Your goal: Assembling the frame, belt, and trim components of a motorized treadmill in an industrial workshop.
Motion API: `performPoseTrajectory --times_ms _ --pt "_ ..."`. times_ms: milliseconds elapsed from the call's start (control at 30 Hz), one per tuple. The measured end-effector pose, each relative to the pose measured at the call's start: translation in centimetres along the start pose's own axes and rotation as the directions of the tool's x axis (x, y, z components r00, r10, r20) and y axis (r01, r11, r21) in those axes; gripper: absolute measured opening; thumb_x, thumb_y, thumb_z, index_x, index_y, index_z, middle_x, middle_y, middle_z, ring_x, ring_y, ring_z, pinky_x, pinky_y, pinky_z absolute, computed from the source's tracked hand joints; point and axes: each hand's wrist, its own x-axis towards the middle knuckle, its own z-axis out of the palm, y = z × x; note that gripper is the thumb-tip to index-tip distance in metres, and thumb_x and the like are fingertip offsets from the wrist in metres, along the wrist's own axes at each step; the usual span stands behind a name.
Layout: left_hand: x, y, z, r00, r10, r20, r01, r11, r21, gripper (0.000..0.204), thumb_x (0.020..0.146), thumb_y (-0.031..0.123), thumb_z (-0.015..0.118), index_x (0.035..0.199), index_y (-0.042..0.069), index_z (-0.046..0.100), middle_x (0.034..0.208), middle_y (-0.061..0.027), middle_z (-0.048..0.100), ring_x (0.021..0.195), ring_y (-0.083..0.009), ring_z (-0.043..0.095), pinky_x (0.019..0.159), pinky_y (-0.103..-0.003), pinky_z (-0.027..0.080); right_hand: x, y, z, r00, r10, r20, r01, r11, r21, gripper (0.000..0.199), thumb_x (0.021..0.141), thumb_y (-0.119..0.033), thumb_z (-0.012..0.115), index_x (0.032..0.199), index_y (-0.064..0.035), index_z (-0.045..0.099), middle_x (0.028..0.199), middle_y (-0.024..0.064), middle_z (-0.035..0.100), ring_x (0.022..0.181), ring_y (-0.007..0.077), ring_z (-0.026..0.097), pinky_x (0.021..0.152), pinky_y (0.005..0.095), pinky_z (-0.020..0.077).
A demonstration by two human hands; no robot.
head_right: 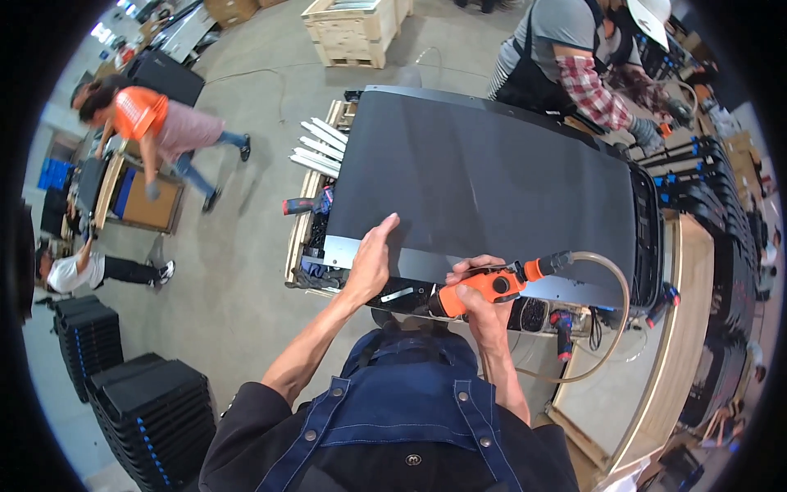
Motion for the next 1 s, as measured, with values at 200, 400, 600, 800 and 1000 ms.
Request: performPoseTrajectory --times_ms 200,400,600,800,1000 --pt "0.4 -2.0 -2.5 0.997 0.027 0.068 -0.03 0.999 0.033 0.062 0.089 -0.01 0.051 0.149 0.002 0.039 0.145 -0.0223 0.046 0.137 -0.0411 0.045 0.117 -0.044 0.036 -1.6 0.0 0.3 0.992 -0.054 -0.111 0.045 0.996 -0.081 0.043 0.079 0.003 0.07 0.119 -0.003 0.054 0.109 0.0154 0.065 0.094 0.0244 0.068 0.093 0.0449 0.0555" --pt "0.9 -2.3 -4.2 0.996 0.031 0.079 -0.054 0.95 0.308 0.027 0.086 0.009 0.073 0.109 0.0 0.062 0.105 -0.0156 0.062 0.1 -0.0343 0.059 0.085 -0.045 0.049 -2.8 0.5 -0.4 0.977 -0.095 -0.193 0.081 0.993 -0.082 0.046 0.08 0.001 0.072 0.121 -0.0033 0.053 0.108 0.0149 0.065 0.093 0.0245 0.068 0.093 0.0465 0.055" --pt "3.9 -2.2 -3.0 0.969 -0.115 0.22 -0.006 0.876 0.483 0.021 0.085 0.01 0.073 0.098 -0.001 0.06 0.097 -0.0188 0.063 0.095 -0.0382 0.062 0.078 -0.049 0.052 -2.9 0.3 0.1 0.981 -0.1 -0.164 0.087 0.993 -0.085 0.045 0.079 0.0 0.071 0.121 -0.0033 0.053 0.108 0.0151 0.065 0.093 0.0252 0.068 0.093 0.0469 0.055" --pt "4.1 -1.8 -4.1 0.923 0.007 0.384 -0.254 0.761 0.597 0.017 0.091 0.007 0.066 0.104 -0.003 0.062 0.097 -0.0228 0.064 0.09 -0.0372 0.067 0.076 -0.046 0.057 -2.4 0.0 0.9 0.989 -0.106 -0.106 0.1 0.993 -0.062 0.045 0.081 -0.002 0.071 0.122 -0.0047 0.053 0.111 0.0148 0.063 0.096 0.0253 0.067 0.098 0.049 0.0523" --pt "-2.8 -1.6 -4.6 0.775 -0.432 0.461 0.626 0.423 -0.655 0.027 0.101 0.019 0.065 0.115 -0.003 0.065 0.096 -0.0077 0.071 0.08 -0.017 0.07 0.076 -0.029 0.06 0.2 -0.4 3.9 0.982 -0.188 0.023 0.188 0.982 0.026 0.045 0.082 -0.005 0.071 0.124 -0.0076 0.051 0.113 0.013 0.062 0.098 0.0248 0.067 0.102 0.0527 0.05"
